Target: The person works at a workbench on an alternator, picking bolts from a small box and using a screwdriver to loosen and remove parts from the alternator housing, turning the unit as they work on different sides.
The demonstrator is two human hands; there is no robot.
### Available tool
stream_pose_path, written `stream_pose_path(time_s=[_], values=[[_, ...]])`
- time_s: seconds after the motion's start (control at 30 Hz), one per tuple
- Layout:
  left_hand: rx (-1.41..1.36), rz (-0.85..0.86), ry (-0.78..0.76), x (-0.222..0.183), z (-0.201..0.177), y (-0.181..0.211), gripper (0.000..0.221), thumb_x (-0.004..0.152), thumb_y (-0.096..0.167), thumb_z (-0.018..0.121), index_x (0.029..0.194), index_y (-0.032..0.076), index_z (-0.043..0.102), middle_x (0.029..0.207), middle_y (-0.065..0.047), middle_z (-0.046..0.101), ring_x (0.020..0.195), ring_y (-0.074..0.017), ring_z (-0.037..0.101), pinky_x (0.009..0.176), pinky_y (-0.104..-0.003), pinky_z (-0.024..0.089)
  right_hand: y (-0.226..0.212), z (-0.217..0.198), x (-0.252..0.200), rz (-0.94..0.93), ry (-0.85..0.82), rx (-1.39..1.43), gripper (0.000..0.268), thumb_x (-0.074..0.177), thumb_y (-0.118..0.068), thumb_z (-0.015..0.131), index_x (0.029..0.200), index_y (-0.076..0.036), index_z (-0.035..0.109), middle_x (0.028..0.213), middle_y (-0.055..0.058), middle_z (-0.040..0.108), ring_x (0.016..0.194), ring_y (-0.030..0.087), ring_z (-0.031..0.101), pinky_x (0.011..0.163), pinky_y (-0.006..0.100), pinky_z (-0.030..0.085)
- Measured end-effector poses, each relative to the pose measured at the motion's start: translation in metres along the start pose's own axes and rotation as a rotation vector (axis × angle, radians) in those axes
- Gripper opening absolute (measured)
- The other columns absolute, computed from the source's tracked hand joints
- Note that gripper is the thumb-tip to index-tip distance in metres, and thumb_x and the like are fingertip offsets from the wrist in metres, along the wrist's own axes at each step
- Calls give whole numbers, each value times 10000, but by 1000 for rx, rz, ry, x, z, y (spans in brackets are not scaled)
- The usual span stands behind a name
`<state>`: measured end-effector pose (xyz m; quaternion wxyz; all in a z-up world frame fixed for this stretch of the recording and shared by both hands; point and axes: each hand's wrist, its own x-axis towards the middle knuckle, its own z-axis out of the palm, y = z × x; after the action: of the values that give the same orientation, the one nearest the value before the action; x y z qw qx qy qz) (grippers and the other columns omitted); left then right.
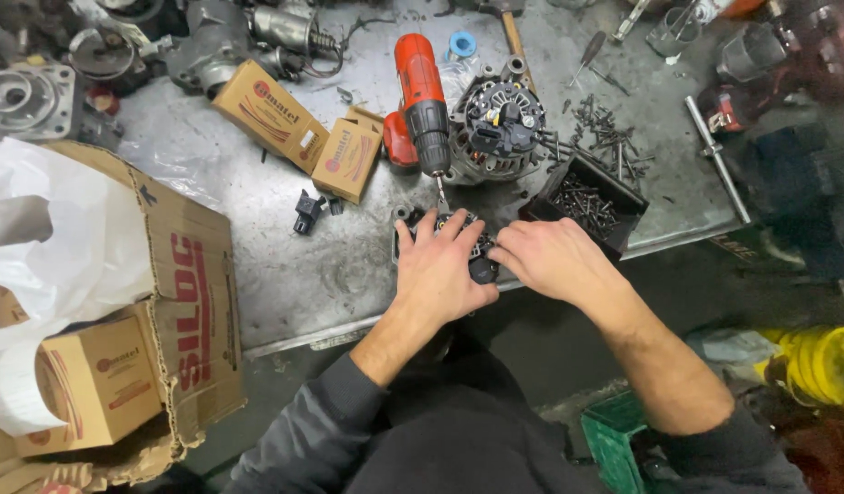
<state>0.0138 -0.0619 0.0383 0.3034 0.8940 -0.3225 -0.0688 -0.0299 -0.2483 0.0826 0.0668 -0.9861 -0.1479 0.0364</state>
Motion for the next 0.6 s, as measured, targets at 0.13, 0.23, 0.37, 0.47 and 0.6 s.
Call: stream_pose_path(time_s=[0.13, 0.23, 0.37, 0.47, 0.6], values=[[-2, -11, 10, -1, 2, -3, 892, 525, 442, 873, 1326, 135, 630, 1451, -126, 541, 1362, -437, 419, 1082, -772, 228, 3, -14, 4, -102, 4, 137, 213, 842, -265, 671, 942, -77, 678, 837, 101, 677, 754, 353, 668, 586, 470, 520], [-1, 5, 8, 0, 1, -2, 890, 536, 443, 870, 1333, 131, 627, 1453, -121, 545, 1368, -433, 422, 1083, -770, 230, 4, -2, 7, -88, -21, 99, 175, 851, -251, 670, 900, -83, 665, 839, 94, 684, 754, 349, 681, 613, 478, 533], [31, 24, -9, -1, -5, -6, 882, 547, 439, 865, 1340, 139, 625, 1457, -112, 545, 1373, -436, 414, 1097, -758, 223, 8, 1, 9, 37, -81, 33, 257, 887, -325, 682, 802, -85, 653, 787, 101, 676, 760, 356, 684, 658, 492, 542], [6, 47, -36, 1, 0, -6, 873, 557, 436, 860, 1349, 154, 623, 1475, -108, 531, 1381, -432, 399, 1113, -739, 210, 36, -14, -16, 134, 14, 75, 294, 888, -357, 686, 782, -83, 679, 771, 135, 690, 756, 390, 673, 662, 496, 542], [28, -13, -57, 2, -2, -7, 892, 566, 446, 855, 1375, 166, 605, 1492, -85, 510, 1397, -416, 384, 1125, -713, 208, 135, 19, -78, 728, 469, 170, 255, 917, -295, 645, 992, -61, 712, 948, 186, 729, 897, 394, 696, 772, 473, 555]])
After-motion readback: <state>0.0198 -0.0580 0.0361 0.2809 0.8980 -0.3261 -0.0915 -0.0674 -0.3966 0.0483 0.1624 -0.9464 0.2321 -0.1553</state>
